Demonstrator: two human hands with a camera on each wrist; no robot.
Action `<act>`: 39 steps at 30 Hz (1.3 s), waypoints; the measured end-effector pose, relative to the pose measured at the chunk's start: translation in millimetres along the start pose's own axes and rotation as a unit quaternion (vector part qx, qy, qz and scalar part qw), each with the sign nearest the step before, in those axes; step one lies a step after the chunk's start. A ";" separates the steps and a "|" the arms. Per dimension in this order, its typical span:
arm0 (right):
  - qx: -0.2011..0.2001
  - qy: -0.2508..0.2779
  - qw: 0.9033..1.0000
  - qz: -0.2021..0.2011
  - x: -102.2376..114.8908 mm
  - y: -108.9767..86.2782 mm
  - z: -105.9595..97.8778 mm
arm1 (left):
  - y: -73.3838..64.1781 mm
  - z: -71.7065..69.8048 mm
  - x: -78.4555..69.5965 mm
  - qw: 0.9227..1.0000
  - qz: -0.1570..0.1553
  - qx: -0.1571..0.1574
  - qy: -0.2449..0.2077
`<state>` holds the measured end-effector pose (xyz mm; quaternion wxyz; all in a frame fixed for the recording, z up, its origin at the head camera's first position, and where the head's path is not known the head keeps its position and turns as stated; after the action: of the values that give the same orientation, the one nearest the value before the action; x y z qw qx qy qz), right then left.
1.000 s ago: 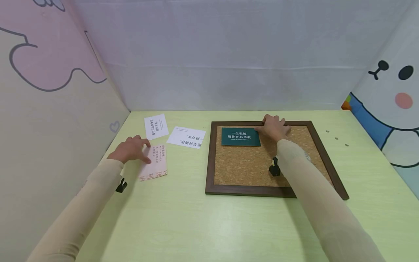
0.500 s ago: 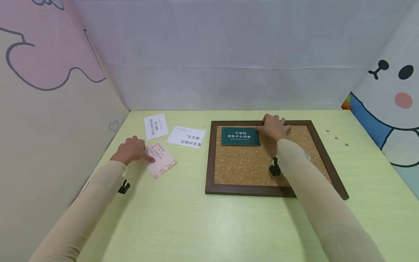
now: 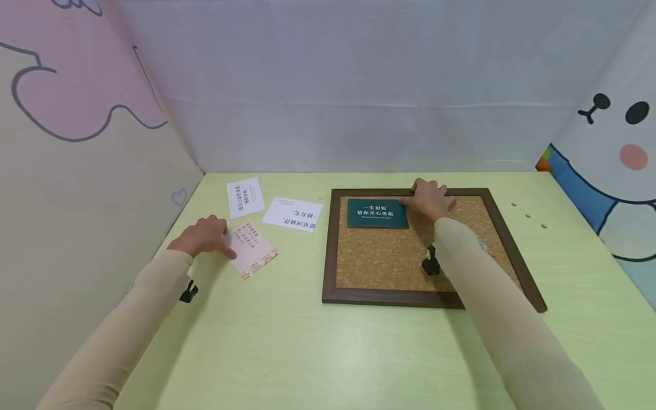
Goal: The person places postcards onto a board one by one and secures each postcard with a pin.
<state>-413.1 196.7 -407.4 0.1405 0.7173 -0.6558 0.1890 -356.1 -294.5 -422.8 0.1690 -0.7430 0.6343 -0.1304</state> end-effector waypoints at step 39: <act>-0.001 0.002 1.000 -0.005 -1.6 2.6 3.5 | -0.5 -11.4 36.2 0.991 -0.012 0.027 -0.133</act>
<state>-415.6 196.2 -411.3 0.1437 0.7200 -0.6521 0.1891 -354.4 -331.0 -412.9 0.2700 -0.7564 0.5938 -0.0494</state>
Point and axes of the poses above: each hand's wrist, its own y-axis towards the middle knuckle, its own z-axis out of the palm, x = y × z, the point moved 9 cm from there along y, towards the middle knuckle, and after that the axes turned 13 degrees about -z, right-handed, at the moved point
